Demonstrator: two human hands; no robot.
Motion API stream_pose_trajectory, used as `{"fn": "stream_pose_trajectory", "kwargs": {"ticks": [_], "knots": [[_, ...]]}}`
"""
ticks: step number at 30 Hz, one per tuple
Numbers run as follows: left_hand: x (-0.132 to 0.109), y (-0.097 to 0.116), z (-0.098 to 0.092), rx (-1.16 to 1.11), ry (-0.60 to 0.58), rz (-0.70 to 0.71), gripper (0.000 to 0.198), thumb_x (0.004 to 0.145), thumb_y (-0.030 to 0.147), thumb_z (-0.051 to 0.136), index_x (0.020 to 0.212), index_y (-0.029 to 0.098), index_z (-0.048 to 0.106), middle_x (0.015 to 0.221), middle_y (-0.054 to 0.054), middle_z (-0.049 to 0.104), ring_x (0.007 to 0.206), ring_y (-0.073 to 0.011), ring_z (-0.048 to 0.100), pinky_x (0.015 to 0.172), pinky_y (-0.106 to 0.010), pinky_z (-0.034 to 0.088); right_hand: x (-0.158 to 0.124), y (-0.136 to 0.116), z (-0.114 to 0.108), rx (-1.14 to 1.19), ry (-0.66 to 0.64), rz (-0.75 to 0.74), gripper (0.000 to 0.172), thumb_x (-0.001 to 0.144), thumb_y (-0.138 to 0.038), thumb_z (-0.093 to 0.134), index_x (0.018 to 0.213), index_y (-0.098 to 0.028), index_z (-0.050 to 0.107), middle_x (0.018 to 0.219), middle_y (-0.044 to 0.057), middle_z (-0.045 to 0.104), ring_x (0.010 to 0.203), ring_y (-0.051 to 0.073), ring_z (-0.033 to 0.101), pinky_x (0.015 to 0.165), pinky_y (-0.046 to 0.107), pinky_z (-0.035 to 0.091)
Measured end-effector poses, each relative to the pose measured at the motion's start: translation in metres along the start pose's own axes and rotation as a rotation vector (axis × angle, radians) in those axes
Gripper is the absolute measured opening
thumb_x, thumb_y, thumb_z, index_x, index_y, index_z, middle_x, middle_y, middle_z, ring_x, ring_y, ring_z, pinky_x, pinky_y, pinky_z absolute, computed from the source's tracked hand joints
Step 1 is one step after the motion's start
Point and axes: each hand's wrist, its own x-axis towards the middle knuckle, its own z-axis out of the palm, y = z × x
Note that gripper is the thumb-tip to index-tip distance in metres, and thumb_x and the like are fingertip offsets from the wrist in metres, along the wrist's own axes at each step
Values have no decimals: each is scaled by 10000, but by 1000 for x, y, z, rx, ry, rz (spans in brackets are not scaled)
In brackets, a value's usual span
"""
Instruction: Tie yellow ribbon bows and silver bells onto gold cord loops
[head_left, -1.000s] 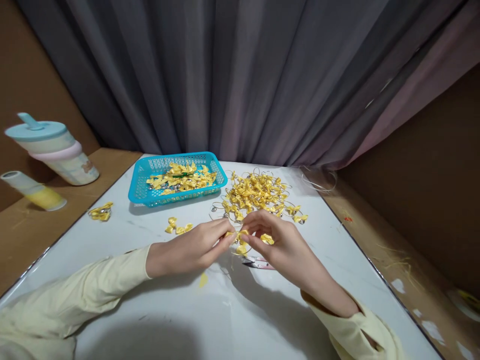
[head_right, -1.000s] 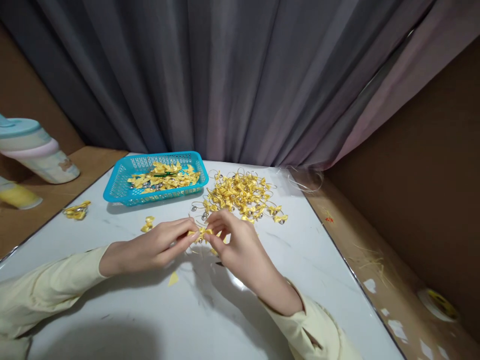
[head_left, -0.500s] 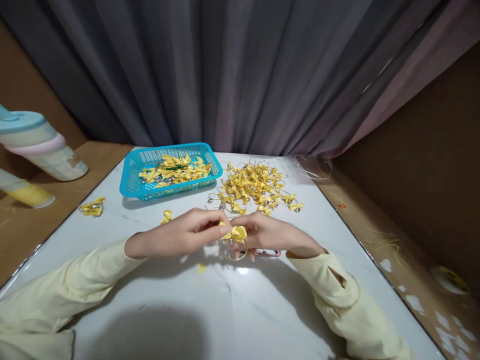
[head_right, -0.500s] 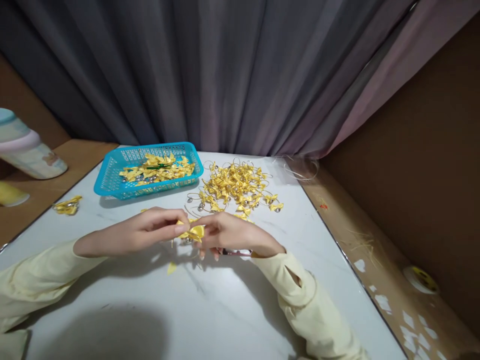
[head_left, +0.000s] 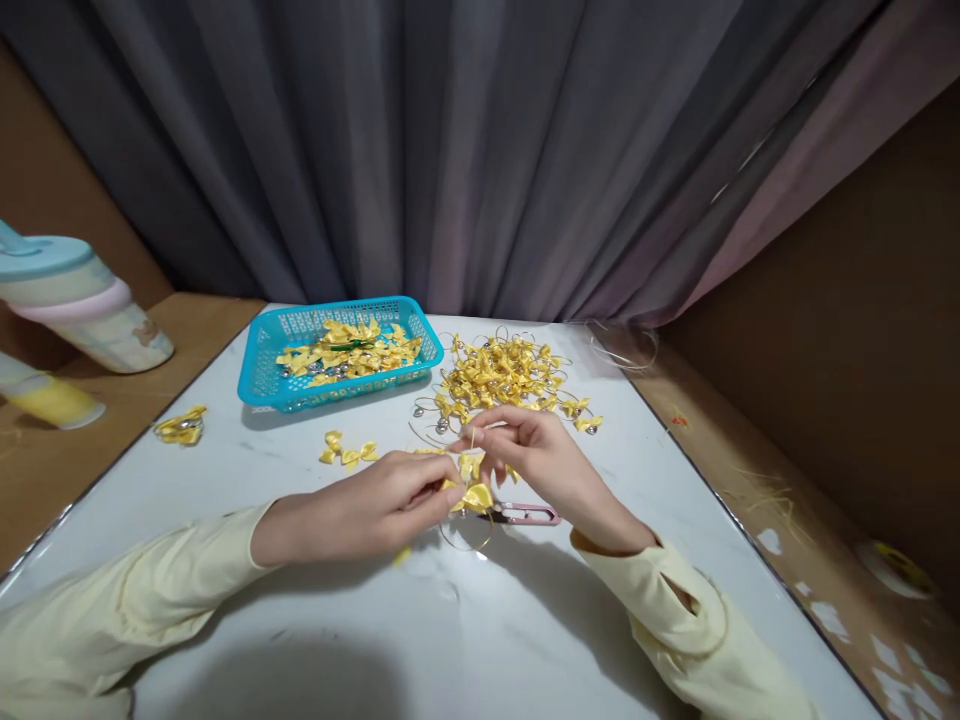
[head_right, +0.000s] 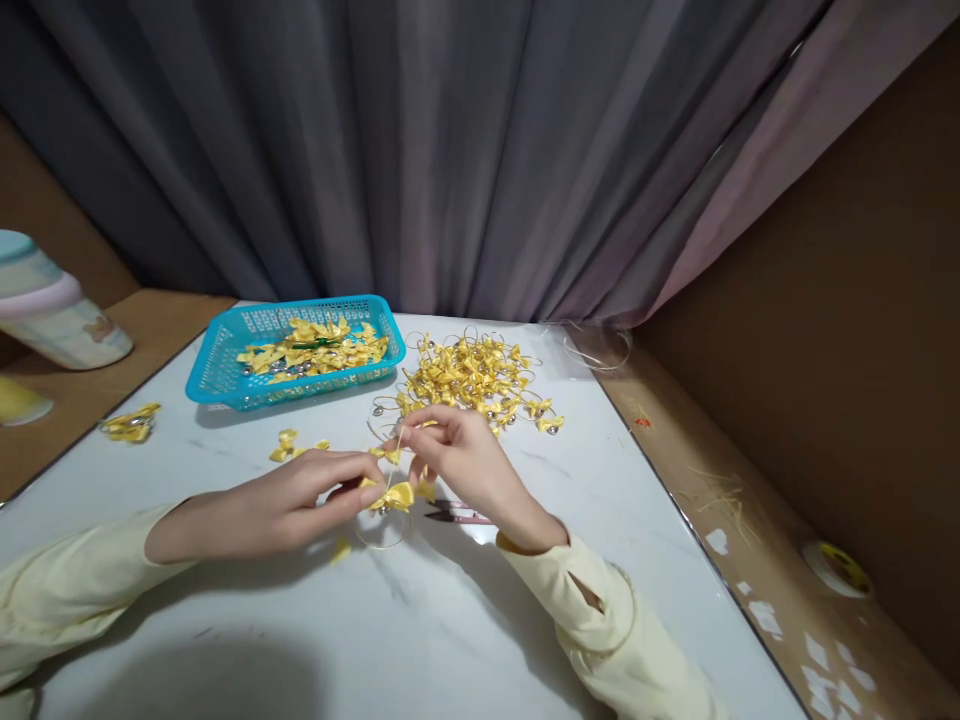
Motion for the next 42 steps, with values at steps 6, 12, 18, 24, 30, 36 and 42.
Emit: {"fn": "stream_pose_trajectory", "kwargs": {"ticks": [6,12,18,24,30,36,42], "knots": [[1,-2,2,14,-5,-2,282,923,279,319,659,180,333,595,39,373,543,-95,342,532,-242,273,-2,-5,2,313,43,-103,198,796,-250,623,990,-208,613,1096,57,666,960,158,642,890,331,470],[2,-8,4,68,-12,48,279,931,267,302,667,182,335,619,30,391,554,-101,362,544,-258,278,-1,-13,-9,491,190,-50,128,784,-263,636,888,-188,643,966,40,697,826,120,642,859,285,479],[5,-19,10,104,11,56,291,939,274,289,671,181,352,626,20,416,566,-108,389,553,-269,284,-3,-21,-26,361,347,-96,143,763,-284,651,864,-183,652,918,39,679,611,79,540,649,225,484],[10,-31,8,134,31,-5,304,935,294,299,654,181,319,613,24,396,567,-113,390,555,-270,278,-4,-24,-41,367,409,-154,138,749,-256,674,868,-191,650,875,10,663,586,54,512,605,197,450],[13,-36,0,193,90,-48,304,936,298,296,661,177,341,632,17,412,585,-118,402,566,-273,278,-8,-28,-45,264,434,-188,468,778,-272,629,1218,-263,470,879,3,659,576,88,536,572,237,448],[15,-37,-7,184,161,-45,279,934,261,299,695,169,409,661,6,454,598,-117,425,575,-270,311,-22,-36,-36,152,291,-173,568,813,-287,583,1312,-293,311,842,7,655,393,60,446,419,231,376],[13,-27,-10,176,218,-4,288,933,277,316,697,163,437,640,18,439,577,-105,403,568,-260,315,-32,-28,-15,-114,116,-158,162,888,-314,448,971,-203,532,805,11,580,416,52,426,401,224,328]]}}
